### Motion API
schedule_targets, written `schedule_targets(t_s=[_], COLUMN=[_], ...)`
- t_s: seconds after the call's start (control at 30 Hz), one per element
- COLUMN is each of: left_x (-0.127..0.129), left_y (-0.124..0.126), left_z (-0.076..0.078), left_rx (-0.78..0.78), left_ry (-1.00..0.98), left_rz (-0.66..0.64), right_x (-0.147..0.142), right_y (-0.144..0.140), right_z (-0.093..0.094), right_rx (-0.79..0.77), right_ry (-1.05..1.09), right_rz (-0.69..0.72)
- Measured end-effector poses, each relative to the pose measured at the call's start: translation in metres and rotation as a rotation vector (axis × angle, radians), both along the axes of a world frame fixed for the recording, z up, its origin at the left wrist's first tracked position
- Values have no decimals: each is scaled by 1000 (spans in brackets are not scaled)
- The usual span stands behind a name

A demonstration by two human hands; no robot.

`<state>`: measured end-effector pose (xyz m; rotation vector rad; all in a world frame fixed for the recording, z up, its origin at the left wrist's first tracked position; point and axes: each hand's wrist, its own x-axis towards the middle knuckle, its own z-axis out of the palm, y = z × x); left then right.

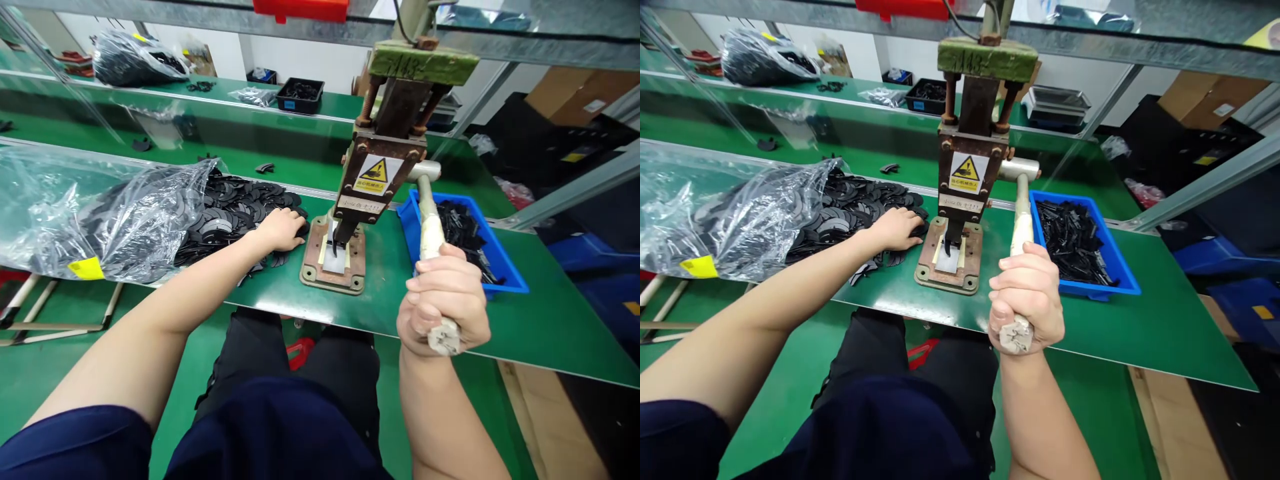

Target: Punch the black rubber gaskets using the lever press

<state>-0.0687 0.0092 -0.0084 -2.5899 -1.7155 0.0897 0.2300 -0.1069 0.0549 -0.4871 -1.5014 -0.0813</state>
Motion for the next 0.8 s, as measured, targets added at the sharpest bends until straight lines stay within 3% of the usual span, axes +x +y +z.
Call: schedule_targets(t_s=[0.2, 0.33, 0.43, 0.53, 0.6, 0.7, 0.8], left_x=[10, 1, -13, -23, -22, -6, 18], left_y=[5, 1, -4, -9, -13, -21, -28], left_z=[7, 11, 15, 18, 18, 16, 12], left_rx=[-11, 23, 58, 30, -102, -366, -520], left_ry=[75, 59, -46, -325, -620, -1086, -1348], left_rz=[-35, -29, 45, 199, 298, 384, 426], right_x=[0, 0, 0, -1, -2, -5, -6], right_y=[2, 4, 4, 4, 4, 7, 9], right_z=[-4, -6, -4, -2, -1, -2, -3], right_rx=[-2, 13, 41, 44, 48, 71, 96], right_ry=[44, 48, 23, 4, 15, 51, 63], right_rz=[-8, -7, -6, -3, -2, -7, -20])
